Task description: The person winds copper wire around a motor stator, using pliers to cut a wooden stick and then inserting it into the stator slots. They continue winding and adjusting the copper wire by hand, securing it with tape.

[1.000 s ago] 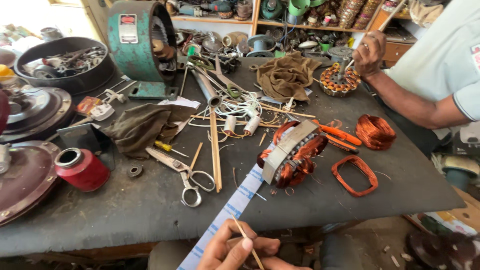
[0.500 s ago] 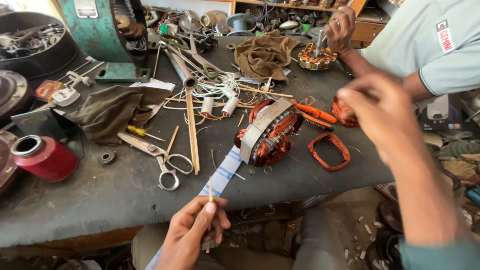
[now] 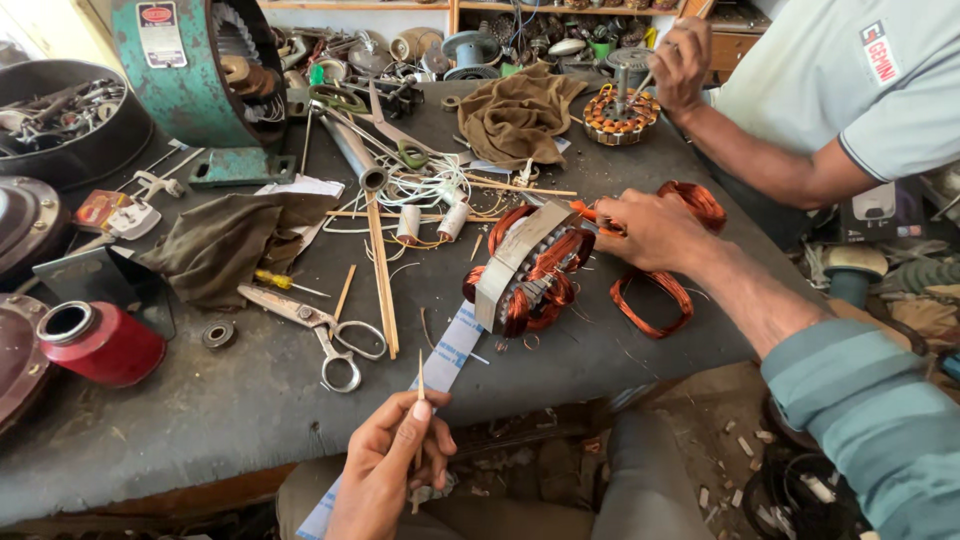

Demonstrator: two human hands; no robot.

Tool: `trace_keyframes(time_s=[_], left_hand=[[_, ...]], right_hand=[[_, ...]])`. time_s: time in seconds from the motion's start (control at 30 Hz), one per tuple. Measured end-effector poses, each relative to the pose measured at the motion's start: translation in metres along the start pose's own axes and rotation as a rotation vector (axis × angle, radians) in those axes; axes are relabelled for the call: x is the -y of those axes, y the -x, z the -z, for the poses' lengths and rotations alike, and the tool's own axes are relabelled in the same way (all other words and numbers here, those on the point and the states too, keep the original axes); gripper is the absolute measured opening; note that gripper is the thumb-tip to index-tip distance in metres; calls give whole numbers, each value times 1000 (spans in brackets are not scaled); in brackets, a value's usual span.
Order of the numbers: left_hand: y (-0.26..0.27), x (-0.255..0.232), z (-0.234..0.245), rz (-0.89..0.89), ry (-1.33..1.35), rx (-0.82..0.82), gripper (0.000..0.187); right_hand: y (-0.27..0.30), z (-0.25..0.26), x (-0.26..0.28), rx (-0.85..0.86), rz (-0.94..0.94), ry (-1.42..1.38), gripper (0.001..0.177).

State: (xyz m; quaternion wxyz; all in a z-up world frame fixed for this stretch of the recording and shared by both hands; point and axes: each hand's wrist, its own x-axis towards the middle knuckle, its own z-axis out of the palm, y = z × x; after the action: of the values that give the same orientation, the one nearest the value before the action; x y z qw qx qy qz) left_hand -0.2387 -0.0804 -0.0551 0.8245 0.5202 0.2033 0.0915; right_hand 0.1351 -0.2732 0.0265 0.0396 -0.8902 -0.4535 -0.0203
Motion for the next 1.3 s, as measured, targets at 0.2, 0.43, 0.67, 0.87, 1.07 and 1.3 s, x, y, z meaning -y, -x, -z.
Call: trace_keyframes(time_s=[0.2, 0.43, 0.67, 0.87, 1.07, 1.3], left_hand=[[7, -3, -4, 5, -64, -13, 40], [14, -5, -14, 86, -67, 169, 39], [26, 0, -32, 82, -296, 190, 37], [36, 13, -46, 16, -343, 224, 32], [38, 15, -46, 0, -383, 196, 30], [32, 17, -44, 54, -425, 186, 32]], right_hand=[[46, 45, 34, -218, -125, 220, 38], [170, 78, 47, -689, -294, -738, 36], [276, -65, 141, -332, -247, -1452, 41], [295, -122, 182, 128, -293, -1187, 50], [295, -110, 186, 192, -222, -1168, 58], [294, -109, 181, 169, -198, -1153, 59]])
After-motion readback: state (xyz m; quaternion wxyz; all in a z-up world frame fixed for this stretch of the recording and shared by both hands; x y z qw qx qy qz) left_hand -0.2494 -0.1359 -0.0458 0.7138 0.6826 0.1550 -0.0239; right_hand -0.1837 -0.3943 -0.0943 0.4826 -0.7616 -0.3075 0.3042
